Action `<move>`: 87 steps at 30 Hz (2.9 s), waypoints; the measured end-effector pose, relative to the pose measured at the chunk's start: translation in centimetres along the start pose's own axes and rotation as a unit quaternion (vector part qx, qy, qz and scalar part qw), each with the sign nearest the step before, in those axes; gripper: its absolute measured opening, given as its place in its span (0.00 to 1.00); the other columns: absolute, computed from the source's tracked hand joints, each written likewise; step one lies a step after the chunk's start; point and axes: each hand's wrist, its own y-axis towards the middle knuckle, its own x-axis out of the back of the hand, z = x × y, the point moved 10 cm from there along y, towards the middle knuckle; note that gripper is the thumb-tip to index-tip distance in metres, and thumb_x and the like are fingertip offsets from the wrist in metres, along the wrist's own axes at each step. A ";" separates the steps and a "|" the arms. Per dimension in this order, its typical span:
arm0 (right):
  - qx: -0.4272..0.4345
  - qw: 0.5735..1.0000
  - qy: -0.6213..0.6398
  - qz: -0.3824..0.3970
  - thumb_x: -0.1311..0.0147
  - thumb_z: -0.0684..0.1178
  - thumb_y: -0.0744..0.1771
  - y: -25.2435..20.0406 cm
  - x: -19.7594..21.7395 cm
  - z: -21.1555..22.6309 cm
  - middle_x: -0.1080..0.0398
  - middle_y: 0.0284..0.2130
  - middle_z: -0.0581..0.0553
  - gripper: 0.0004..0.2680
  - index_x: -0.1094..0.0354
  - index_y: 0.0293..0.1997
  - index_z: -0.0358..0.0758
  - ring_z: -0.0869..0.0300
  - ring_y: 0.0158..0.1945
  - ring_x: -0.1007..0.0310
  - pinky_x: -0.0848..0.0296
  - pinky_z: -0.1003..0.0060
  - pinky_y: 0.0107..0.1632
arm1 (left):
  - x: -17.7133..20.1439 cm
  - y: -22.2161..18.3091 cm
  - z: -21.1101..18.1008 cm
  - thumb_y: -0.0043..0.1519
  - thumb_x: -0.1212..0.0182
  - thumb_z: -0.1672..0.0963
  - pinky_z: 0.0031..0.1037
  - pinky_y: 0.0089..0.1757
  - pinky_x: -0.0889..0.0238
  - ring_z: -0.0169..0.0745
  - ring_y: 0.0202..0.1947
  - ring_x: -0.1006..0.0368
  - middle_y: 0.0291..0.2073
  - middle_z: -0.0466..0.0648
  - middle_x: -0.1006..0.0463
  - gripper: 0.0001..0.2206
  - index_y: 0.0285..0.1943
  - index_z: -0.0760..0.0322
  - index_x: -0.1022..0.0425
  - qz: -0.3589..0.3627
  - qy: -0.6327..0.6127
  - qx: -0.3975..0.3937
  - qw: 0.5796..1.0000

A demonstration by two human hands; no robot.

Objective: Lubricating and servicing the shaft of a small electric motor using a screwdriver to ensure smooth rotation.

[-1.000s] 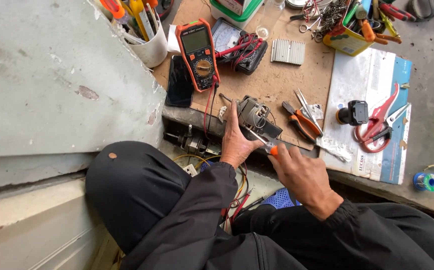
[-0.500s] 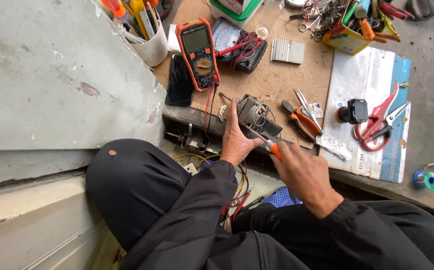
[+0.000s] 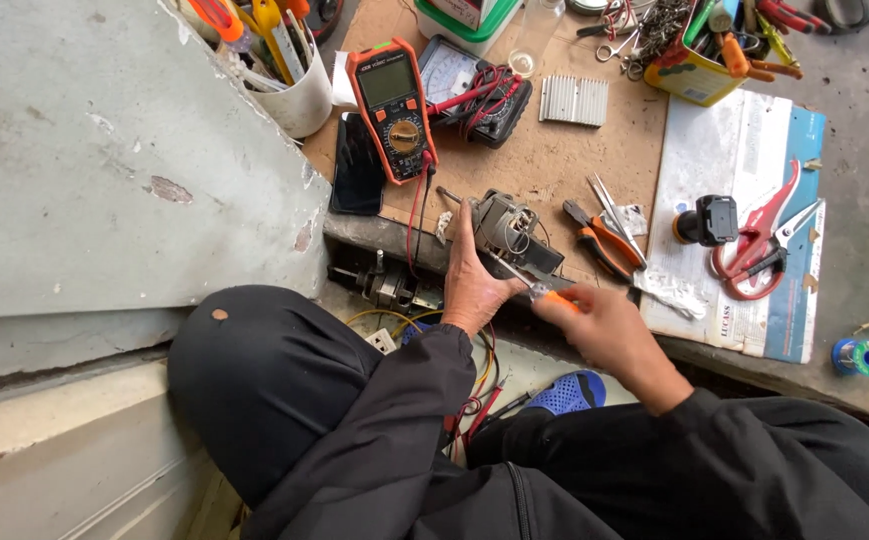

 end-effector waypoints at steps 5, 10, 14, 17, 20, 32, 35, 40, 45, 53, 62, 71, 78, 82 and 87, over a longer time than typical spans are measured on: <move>0.370 0.767 -0.429 -0.302 0.43 0.64 0.71 -4.4 -1.4 3.9 0.30 0.28 0.55 0.11 0.29 0.54 0.55 0.56 0.23 0.21 0.22 0.57 0.28 | 0.2 -0.2 -0.7 0.47 0.14 0.52 0.64 0.73 0.51 0.69 0.85 0.57 0.88 0.62 0.58 0.68 0.92 0.44 0.70 -0.006 -0.006 0.003 1.000; 0.270 0.903 -0.286 -0.173 0.42 0.64 0.71 -3.0 0.0 4.0 0.22 0.29 0.39 0.14 0.23 0.50 0.46 0.36 0.33 0.16 0.19 0.40 0.38 | 0.0 -0.1 -0.4 0.47 0.13 0.49 0.65 0.73 0.51 0.70 0.85 0.57 0.88 0.62 0.58 0.69 0.92 0.44 0.70 -0.016 -0.001 0.004 1.000; 0.043 0.998 -0.033 -0.016 0.38 0.65 0.67 -1.4 0.1 0.7 0.19 0.28 0.35 0.15 0.13 0.48 0.48 0.40 0.39 0.16 0.21 0.45 0.49 | 0.0 -0.1 -1.1 0.46 0.13 0.49 0.65 0.73 0.50 0.71 0.85 0.55 0.87 0.63 0.57 0.69 0.92 0.46 0.70 -0.021 0.007 -0.006 1.000; 0.122 0.980 -0.139 -0.074 0.39 0.66 0.67 -1.8 -0.3 1.4 0.20 0.26 0.37 0.15 0.16 0.47 0.48 0.40 0.35 0.16 0.20 0.43 0.45 | -0.1 -0.3 -0.2 0.46 0.12 0.49 0.64 0.73 0.49 0.70 0.85 0.55 0.87 0.62 0.56 0.70 0.92 0.45 0.70 -0.023 0.006 -0.006 1.000; 0.250 0.898 -0.312 -0.182 0.42 0.65 0.70 -2.6 -1.0 2.9 0.19 0.33 0.38 0.14 0.22 0.53 0.48 0.39 0.33 0.15 0.19 0.42 0.41 | -0.3 0.2 0.4 0.47 0.12 0.49 0.65 0.73 0.49 0.69 0.85 0.55 0.87 0.62 0.56 0.69 0.92 0.45 0.70 -0.024 0.002 -0.006 1.000; 0.172 0.936 -0.290 -0.098 0.48 0.64 0.74 -2.5 -0.3 3.9 0.16 0.34 0.39 0.15 0.20 0.56 0.48 0.42 0.38 0.11 0.16 0.50 0.44 | -0.1 -0.3 -0.6 0.45 0.12 0.49 0.64 0.72 0.47 0.70 0.84 0.52 0.86 0.64 0.51 0.69 0.92 0.43 0.68 -0.038 -0.006 0.006 0.999; 0.168 0.940 -0.283 -0.092 0.48 0.64 0.73 -2.5 0.0 4.3 0.15 0.35 0.38 0.15 0.20 0.57 0.47 0.41 0.40 0.12 0.16 0.49 0.45 | -0.2 0.0 -0.5 0.43 0.11 0.49 0.63 0.72 0.46 0.69 0.83 0.51 0.86 0.64 0.50 0.70 0.92 0.44 0.66 -0.044 -0.001 0.003 0.999; 0.149 0.955 -0.246 -0.070 0.47 0.64 0.73 -2.5 0.5 4.8 0.15 0.34 0.35 0.16 0.18 0.57 0.47 0.37 0.43 0.12 0.17 0.45 0.48 | -0.1 -0.2 -0.6 0.41 0.11 0.50 0.61 0.72 0.46 0.71 0.83 0.50 0.86 0.64 0.51 0.71 0.92 0.45 0.65 -0.054 -0.005 -0.002 0.999; 0.095 0.982 -0.162 -0.036 0.45 0.63 0.72 -2.7 0.7 4.1 0.14 0.33 0.31 0.17 0.17 0.58 0.44 0.36 0.44 0.12 0.17 0.44 0.51 | -0.5 -0.2 -0.1 0.40 0.10 0.51 0.61 0.72 0.46 0.71 0.83 0.49 0.85 0.65 0.50 0.71 0.92 0.46 0.63 -0.062 -0.008 -0.005 0.998; 0.018 0.997 -0.075 0.012 0.44 0.66 0.71 -2.1 0.8 3.5 0.14 0.34 0.29 0.20 0.15 0.58 0.42 0.35 0.47 0.13 0.20 0.41 0.52 | -0.1 -0.3 -0.5 0.39 0.10 0.51 0.58 0.71 0.44 0.69 0.82 0.47 0.85 0.63 0.47 0.71 0.92 0.45 0.63 -0.069 0.004 -0.003 0.998; 0.017 0.998 -0.059 0.022 0.44 0.68 0.70 -1.3 0.8 2.6 0.14 0.40 0.28 0.21 0.14 0.57 0.43 0.31 0.53 0.16 0.22 0.39 0.57 | 0.1 -0.4 -1.1 0.41 0.11 0.51 0.56 0.72 0.44 0.66 0.82 0.48 0.85 0.61 0.47 0.70 0.92 0.46 0.65 -0.055 0.012 0.006 0.998; 0.038 0.995 -0.091 -0.002 0.44 0.73 0.70 -1.5 1.2 1.5 0.15 0.43 0.30 0.23 0.15 0.59 0.49 0.37 0.57 0.17 0.23 0.42 0.62 | 0.3 -0.4 -0.7 0.45 0.15 0.49 0.54 0.75 0.51 0.63 0.85 0.54 0.87 0.60 0.55 0.69 0.92 0.43 0.71 0.011 0.024 0.035 0.999; 0.026 0.997 -0.067 -0.016 0.42 0.73 0.69 -0.5 3.3 -2.0 0.20 0.26 0.36 0.20 0.12 0.51 0.50 0.45 0.40 0.16 0.19 0.49 0.52 | 1.3 -0.3 7.5 0.70 0.37 0.48 0.51 0.59 0.25 0.56 0.60 0.19 0.61 0.55 0.18 0.26 0.77 0.55 0.27 -0.010 0.181 0.105 0.978; 0.025 0.998 -0.047 -0.025 0.41 0.73 0.68 -0.6 4.0 -3.6 0.21 0.23 0.37 0.21 0.12 0.51 0.49 0.47 0.35 0.17 0.19 0.50 0.49 | 1.3 0.1 8.8 0.74 0.43 0.45 0.43 0.51 0.19 0.51 0.55 0.15 0.53 0.47 0.12 0.20 0.70 0.48 0.19 0.009 0.228 0.117 0.967; 0.016 0.992 -0.115 -0.045 0.44 0.71 0.69 -3.3 6.0 -4.3 0.16 0.45 0.25 0.21 0.13 0.55 0.47 0.29 0.61 0.22 0.26 0.36 0.65 | 1.2 -1.5 6.3 0.71 0.38 0.50 0.43 0.49 0.20 0.50 0.47 0.12 0.37 0.48 0.09 0.19 0.66 0.62 0.16 0.064 0.156 0.169 0.971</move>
